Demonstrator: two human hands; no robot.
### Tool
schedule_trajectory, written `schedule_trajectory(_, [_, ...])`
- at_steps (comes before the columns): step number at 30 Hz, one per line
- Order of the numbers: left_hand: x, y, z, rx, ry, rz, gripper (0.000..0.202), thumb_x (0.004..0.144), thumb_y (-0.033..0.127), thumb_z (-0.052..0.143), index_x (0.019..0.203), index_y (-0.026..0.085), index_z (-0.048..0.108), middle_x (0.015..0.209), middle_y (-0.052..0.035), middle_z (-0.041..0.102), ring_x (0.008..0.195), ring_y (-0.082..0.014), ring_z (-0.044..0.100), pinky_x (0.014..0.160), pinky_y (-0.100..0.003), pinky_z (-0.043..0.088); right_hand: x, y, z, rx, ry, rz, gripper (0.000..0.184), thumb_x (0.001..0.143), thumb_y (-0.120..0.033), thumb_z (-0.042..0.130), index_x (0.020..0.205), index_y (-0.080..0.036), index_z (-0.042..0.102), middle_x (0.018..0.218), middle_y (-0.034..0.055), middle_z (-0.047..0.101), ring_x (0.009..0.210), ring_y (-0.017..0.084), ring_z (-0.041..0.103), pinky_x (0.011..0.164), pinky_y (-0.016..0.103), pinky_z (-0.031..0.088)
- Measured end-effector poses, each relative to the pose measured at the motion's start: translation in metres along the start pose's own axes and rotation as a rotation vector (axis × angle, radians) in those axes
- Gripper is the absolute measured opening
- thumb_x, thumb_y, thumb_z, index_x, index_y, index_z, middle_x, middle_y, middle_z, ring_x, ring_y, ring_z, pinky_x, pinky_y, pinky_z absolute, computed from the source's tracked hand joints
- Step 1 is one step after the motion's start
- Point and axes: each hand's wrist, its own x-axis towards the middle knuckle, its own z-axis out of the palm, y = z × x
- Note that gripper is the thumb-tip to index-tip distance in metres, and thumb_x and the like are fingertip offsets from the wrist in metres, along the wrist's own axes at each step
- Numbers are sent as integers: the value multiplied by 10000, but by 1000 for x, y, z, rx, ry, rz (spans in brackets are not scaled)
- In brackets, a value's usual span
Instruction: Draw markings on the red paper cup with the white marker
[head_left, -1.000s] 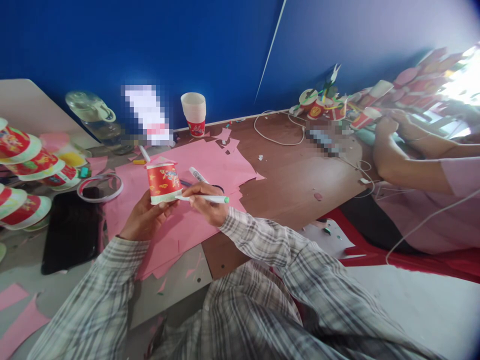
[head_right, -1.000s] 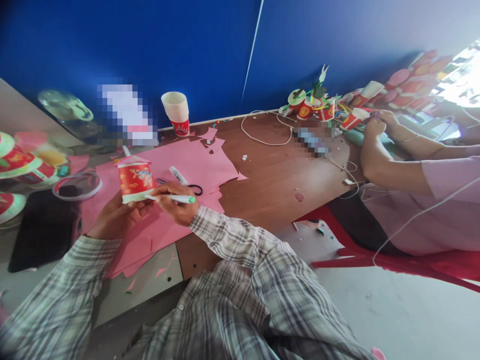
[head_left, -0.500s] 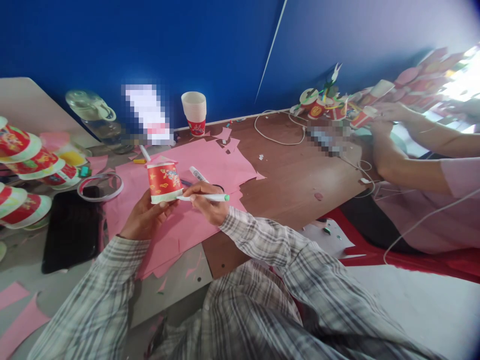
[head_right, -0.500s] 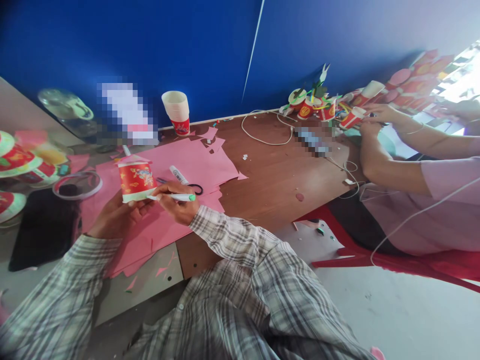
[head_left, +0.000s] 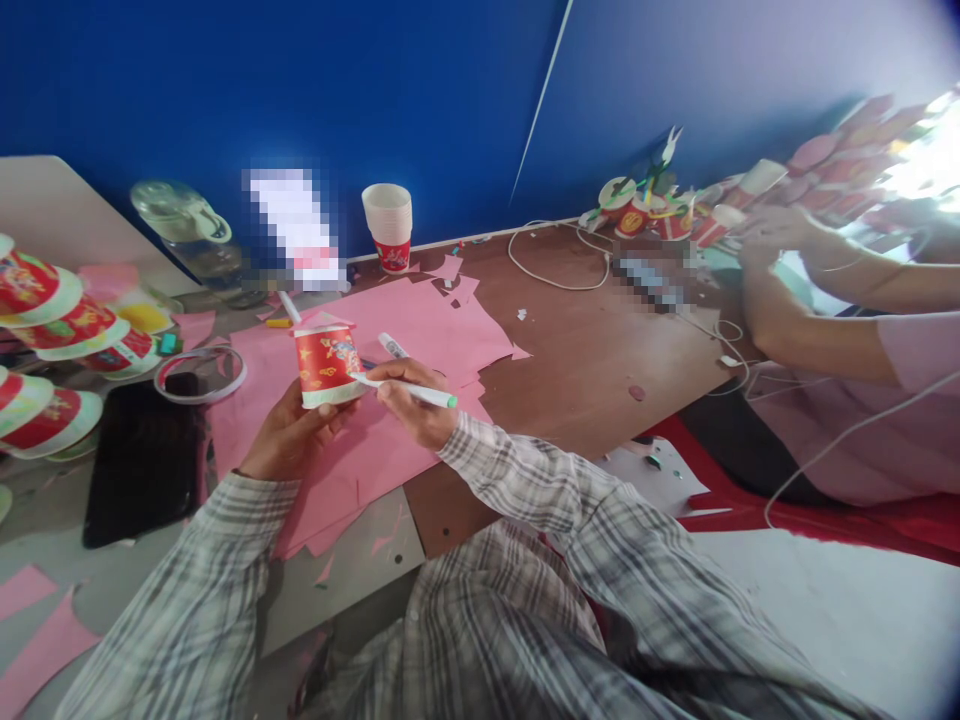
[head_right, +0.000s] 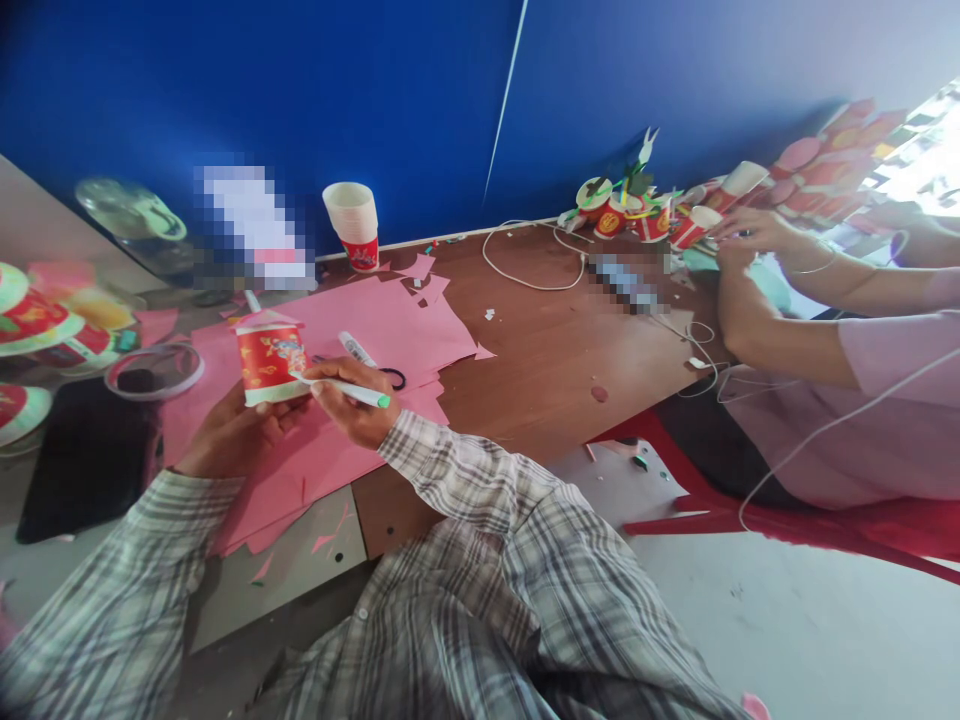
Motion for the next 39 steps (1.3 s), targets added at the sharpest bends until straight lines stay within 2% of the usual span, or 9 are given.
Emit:
schedule_trajectory(6, [1, 0, -1, 4, -18, -2, 579, 562, 266, 698, 1100, 185, 500, 1117, -129, 545, 1019, -279, 510, 890, -490, 335, 0, 3, -2, -55, -82, -89, 241, 848, -288, 469, 972, -130, 603, 840, 51, 621, 716, 101, 556, 683, 241, 477])
schedule_trajectory(17, [1, -3, -4, -14, -17, 9, 537, 580, 239, 684, 1085, 196, 506, 1071, -107, 567, 1001, -259, 521, 897, -480, 333, -1, 7, 1, -103, -55, -129, 227, 860, -270, 459, 970, -135, 604, 815, 43, 597, 709, 104, 544, 697, 253, 478])
schedule_trajectory(22, [3, -5, -7, -22, -19, -8, 564, 562, 245, 697, 1088, 198, 499, 1080, -113, 568, 998, -261, 526, 888, -480, 343, 0, 9, 0, -106, -53, -122, 227, 860, -257, 460, 982, -131, 605, 822, 44, 600, 718, 102, 550, 713, 254, 482])
schedule_trajectory(30, [0, -2, -2, -21, -8, -6, 543, 576, 225, 686, 1086, 202, 500, 1097, -103, 563, 1010, -247, 519, 905, -465, 332, 0, 10, 0, -145, -47, -138, 234, 867, -271, 447, 981, -131, 596, 857, 51, 624, 737, 99, 571, 722, 246, 499])
schedule_trajectory(39, [1, -4, -4, -24, -1, 5, 535, 577, 215, 686, 1078, 187, 502, 1092, -119, 569, 976, -240, 538, 877, -445, 358, -2, 9, -1, -109, -91, -84, 214, 832, -249, 443, 862, -126, 616, 859, 64, 670, 737, 123, 604, 717, 286, 524])
